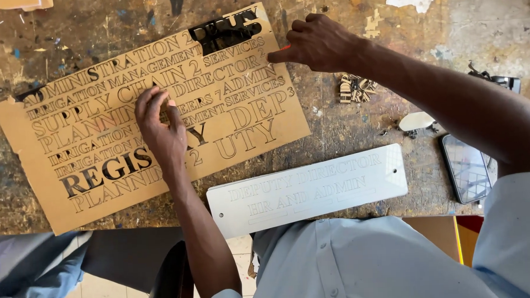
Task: The person is weeding a vinyl stencil by using a utility knife to lift and peel away unwanted letters and background material.
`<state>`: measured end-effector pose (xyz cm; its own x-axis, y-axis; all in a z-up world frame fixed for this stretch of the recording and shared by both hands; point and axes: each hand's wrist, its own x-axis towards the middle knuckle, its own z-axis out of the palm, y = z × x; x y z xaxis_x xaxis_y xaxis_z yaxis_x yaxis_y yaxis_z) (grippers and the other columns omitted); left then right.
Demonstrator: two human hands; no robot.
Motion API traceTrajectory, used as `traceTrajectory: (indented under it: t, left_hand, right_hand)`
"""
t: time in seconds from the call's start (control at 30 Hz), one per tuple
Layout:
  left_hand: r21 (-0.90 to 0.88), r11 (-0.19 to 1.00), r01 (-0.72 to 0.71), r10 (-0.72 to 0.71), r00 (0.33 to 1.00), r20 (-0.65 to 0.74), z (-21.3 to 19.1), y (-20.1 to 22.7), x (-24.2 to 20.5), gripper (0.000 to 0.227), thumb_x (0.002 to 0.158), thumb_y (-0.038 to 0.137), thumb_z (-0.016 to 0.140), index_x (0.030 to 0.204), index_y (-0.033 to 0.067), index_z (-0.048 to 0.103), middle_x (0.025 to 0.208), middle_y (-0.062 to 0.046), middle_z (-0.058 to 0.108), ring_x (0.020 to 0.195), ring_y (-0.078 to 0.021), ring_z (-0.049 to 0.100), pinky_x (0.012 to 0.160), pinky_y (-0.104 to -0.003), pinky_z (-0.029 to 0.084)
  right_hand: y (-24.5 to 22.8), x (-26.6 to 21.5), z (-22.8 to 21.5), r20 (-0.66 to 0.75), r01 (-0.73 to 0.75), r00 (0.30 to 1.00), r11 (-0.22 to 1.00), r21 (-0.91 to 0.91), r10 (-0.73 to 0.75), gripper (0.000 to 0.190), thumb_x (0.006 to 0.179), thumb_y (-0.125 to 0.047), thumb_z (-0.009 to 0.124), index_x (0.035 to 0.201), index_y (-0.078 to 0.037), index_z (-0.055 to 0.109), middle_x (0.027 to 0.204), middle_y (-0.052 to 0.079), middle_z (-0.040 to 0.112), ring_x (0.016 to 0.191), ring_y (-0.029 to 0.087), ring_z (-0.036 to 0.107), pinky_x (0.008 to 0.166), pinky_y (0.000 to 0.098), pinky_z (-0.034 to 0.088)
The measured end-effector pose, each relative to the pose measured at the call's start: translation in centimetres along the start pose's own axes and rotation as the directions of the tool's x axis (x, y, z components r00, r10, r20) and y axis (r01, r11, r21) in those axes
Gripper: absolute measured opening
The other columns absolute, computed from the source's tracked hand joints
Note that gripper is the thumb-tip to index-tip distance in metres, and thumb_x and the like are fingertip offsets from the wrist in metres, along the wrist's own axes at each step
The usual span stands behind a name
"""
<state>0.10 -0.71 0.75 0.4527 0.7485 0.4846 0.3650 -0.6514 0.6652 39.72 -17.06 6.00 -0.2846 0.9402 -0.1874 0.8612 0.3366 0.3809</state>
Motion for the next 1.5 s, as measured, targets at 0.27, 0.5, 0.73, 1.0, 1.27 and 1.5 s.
traceTrajectory:
  t: [0.27,0.5,0.73,1.0,1.27,1.5]
  left_hand:
    - [-0.026,1.0,0.005,-0.005,1.0,-0.006,-0.1,0.3,-0.1,0.02,0.115,0.001,0.069,0.133,-0.0037,0.078,0.148,-0.016,0.061,0.142,-0.0344,0.062,0.119,-0.051,0.062]
    - [0.0,1.0,0.004,-0.004,1.0,-0.004,0.0,0.0,-0.1,0.02,0.116,0.006,0.068,0.132,-0.0024,0.078,0.149,-0.015,0.061,0.143,-0.0342,0.061,0.119,-0.053,0.061]
    - [-0.011,1.0,-0.018,0.018,1.0,-0.025,0.4,-0.3,0.1,0.018,0.115,0.003,0.07,0.13,-0.0044,0.078,0.146,-0.016,0.06,0.138,-0.034,0.063,0.114,-0.049,0.065]
    - [0.059,0.994,-0.087,0.089,0.996,-0.032,3.4,2.4,1.3,0.022,0.1,-0.004,0.08,0.121,0.001,0.078,0.13,-0.017,0.073,0.124,-0.0355,0.066,0.114,-0.051,0.054]
    - [-0.042,0.976,-0.212,0.216,0.939,0.268,10.9,9.1,2.2,0.024,0.106,0.006,0.073,0.13,0.0019,0.077,0.131,-0.019,0.071,0.132,-0.0363,0.068,0.116,-0.055,0.055]
    - [0.117,0.971,-0.21,0.171,0.945,0.279,13.8,9.9,0.4,0.031,0.106,0.019,0.075,0.135,0.0063,0.075,0.141,-0.012,0.062,0.144,-0.0312,0.061,0.125,-0.053,0.049]
  right_hand:
    - [0.8,-2.3,0.2,0.025,-0.014,1.0,1.0,0.009,0.014,0.069,0.11,-0.016,0.075,0.169,-0.039,0.049,0.078,-0.001,0.067,0.078,0.018,0.069,0.08,0.0318,0.064]
    - [0.6,-2.7,0.0,0.056,-0.049,0.997,0.999,0.023,0.048,0.071,0.109,-0.016,0.074,0.172,-0.036,0.048,0.083,0.002,0.072,0.083,0.021,0.072,0.084,0.0355,0.067]
    - [-2.0,-3.7,-1.4,0.029,-0.102,0.994,0.994,0.03,0.101,0.054,0.116,-0.016,0.071,0.162,-0.037,0.052,0.059,-0.006,0.042,0.053,0.012,0.049,0.051,0.0253,0.055]
    - [-8.0,-3.9,-3.3,-0.163,-0.322,0.879,0.811,0.488,0.447,0.059,0.116,0.008,0.05,0.165,-0.022,0.063,0.093,0.015,0.065,0.059,0.018,0.058,0.041,0.0279,0.048]
    - [-10.9,-3.6,-1.4,-0.029,-0.424,0.823,0.647,0.634,0.567,0.054,0.111,-0.012,0.066,0.161,-0.029,0.069,0.111,0.016,0.058,0.091,0.037,0.072,0.067,0.0521,0.064]
    - [-11.1,-4.0,-1.7,-0.009,-0.446,0.821,0.65,0.616,0.571,0.049,0.112,-0.015,0.066,0.159,-0.028,0.07,0.104,0.017,0.066,0.095,0.037,0.075,0.067,0.0513,0.064]
